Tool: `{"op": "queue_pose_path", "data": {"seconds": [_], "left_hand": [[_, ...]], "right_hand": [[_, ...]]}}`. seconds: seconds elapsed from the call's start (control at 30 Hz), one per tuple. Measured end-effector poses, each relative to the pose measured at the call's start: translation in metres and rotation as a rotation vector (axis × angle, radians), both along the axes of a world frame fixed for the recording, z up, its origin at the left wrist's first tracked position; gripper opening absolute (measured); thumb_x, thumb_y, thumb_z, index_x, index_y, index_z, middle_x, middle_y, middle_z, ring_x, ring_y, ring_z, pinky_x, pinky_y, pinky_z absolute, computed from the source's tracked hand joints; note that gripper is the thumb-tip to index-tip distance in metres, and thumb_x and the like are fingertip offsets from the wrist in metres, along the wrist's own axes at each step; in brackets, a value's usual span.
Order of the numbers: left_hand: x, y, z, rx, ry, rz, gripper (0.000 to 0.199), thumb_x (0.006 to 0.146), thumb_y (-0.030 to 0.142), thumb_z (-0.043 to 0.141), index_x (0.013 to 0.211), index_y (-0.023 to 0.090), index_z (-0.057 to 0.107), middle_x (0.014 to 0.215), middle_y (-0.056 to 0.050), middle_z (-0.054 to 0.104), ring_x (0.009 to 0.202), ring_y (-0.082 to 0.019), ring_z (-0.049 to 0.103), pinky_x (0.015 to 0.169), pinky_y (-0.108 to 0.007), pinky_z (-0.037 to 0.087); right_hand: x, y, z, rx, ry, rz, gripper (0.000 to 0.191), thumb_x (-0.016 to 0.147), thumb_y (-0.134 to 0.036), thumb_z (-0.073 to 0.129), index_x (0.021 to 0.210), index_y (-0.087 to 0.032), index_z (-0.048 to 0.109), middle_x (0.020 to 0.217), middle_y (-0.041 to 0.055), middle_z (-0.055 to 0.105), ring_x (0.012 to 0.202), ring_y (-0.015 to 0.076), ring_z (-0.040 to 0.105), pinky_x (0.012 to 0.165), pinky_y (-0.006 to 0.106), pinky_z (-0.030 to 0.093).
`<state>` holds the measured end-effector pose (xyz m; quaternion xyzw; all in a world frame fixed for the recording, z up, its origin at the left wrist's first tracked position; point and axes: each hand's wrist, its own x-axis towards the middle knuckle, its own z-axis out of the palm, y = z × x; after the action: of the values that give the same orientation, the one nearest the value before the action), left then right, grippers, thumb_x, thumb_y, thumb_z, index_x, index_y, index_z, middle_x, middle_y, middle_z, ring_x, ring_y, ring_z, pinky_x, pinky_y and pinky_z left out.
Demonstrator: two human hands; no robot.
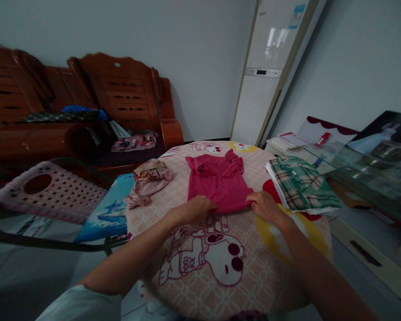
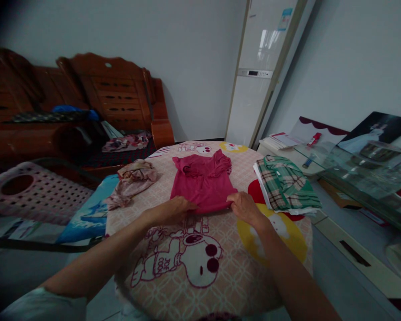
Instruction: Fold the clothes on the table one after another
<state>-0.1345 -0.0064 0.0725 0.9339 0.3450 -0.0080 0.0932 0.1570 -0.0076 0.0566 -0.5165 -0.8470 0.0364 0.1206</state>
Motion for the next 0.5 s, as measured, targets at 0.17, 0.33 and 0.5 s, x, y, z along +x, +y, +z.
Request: {"op": "queue_pose_path", "data": {"seconds": [0.17, 0.33, 0.5], "left_hand": [[0.025, -0.016, 0.011, -0.178, -0.153, -0.256, 0.028, 0.077, 0.004, 0.052, 0.096, 0.017, 0.069, 0.090, -0.005, 0.070, 0.081, -0.019, 0.062, 0.076, -0.027, 0.047], [0.043, -0.021, 0.005, -0.443, -0.211, -0.509, 0.023, 0.069, -0.001, 0.051, 0.075, 0.017, 0.064, 0.066, 0.001, 0.061, 0.057, -0.011, 0.050, 0.054, -0.023, 0.037], [0.043, -0.023, 0.002, -0.720, -0.228, -0.587, 0.026, 0.076, 0.005, 0.059, 0.096, 0.014, 0.072, 0.079, -0.003, 0.071, 0.067, -0.014, 0.061, 0.059, -0.021, 0.044]], "right_hand": [[0.040, -0.040, 0.002, -0.146, -0.032, 0.061, 0.028, 0.071, -0.007, 0.044, 0.068, -0.020, 0.069, 0.070, 0.0048, 0.067, 0.070, 0.0185, 0.059, 0.068, 0.030, 0.038], [0.051, -0.066, -0.002, -0.206, -0.031, 0.099, 0.031, 0.073, -0.008, 0.044, 0.077, -0.021, 0.072, 0.079, 0.0053, 0.069, 0.077, 0.0185, 0.059, 0.074, 0.030, 0.041], [0.039, -0.076, 0.028, -0.469, -0.075, 0.167, 0.023, 0.076, -0.012, 0.050, 0.072, -0.019, 0.072, 0.073, 0.0034, 0.069, 0.070, 0.0162, 0.059, 0.069, 0.028, 0.040]]}}
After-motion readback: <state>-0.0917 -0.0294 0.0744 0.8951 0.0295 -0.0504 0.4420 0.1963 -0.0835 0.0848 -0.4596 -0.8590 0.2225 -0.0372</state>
